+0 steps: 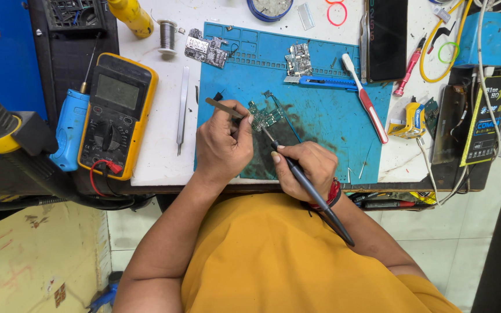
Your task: The person works at an electronics repair bench on a phone motherboard. They position the board on a mat, use a soldering iron and tweezers to solder and rework components on the board, and steady the board with the other hand while working.
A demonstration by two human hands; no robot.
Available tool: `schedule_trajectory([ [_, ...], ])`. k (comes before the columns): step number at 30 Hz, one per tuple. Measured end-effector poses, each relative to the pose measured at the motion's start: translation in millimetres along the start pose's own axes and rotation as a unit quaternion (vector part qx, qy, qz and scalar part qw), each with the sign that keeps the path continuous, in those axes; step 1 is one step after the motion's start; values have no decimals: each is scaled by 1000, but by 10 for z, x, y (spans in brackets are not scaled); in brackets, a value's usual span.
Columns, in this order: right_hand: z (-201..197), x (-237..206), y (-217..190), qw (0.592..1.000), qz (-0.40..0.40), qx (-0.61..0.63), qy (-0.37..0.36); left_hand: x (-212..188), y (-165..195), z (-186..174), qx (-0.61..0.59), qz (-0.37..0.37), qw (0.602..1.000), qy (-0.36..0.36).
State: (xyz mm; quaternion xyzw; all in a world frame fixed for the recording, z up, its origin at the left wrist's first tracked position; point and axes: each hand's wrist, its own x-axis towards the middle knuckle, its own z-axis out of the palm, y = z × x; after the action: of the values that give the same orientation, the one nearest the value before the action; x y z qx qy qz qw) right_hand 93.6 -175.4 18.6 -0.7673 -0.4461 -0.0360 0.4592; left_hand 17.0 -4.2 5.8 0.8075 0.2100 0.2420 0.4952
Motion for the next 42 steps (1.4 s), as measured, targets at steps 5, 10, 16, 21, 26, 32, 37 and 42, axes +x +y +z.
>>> schedule_trajectory([
  [5,2,2,8,1000,3,2,2,8,0,-3,3,-2,1000,-3],
  [10,-3,1,0,1000,4,6,2,4,7,2,-1,-4,1000,-1],
  [16,4,1,5,1000,0,5,5,3,6,1,0,-5,1000,0],
  [21,6,-5,11,1000,-2,2,5,3,7,0,0,0,1000,2],
  [26,2,-3,7,1000,10,9,9,0,8,2,-1,-5,1000,1],
  [32,6,12,-5,1000,2,3,11,0,4,-3,3,-8,1000,-4],
  [37,1,16,-11,1000,2,5,7,0,1,-1,-1,-9,1000,-5],
  [42,7,14,-11,1000,7,3,11,-2,1,6,0,-5,1000,0],
])
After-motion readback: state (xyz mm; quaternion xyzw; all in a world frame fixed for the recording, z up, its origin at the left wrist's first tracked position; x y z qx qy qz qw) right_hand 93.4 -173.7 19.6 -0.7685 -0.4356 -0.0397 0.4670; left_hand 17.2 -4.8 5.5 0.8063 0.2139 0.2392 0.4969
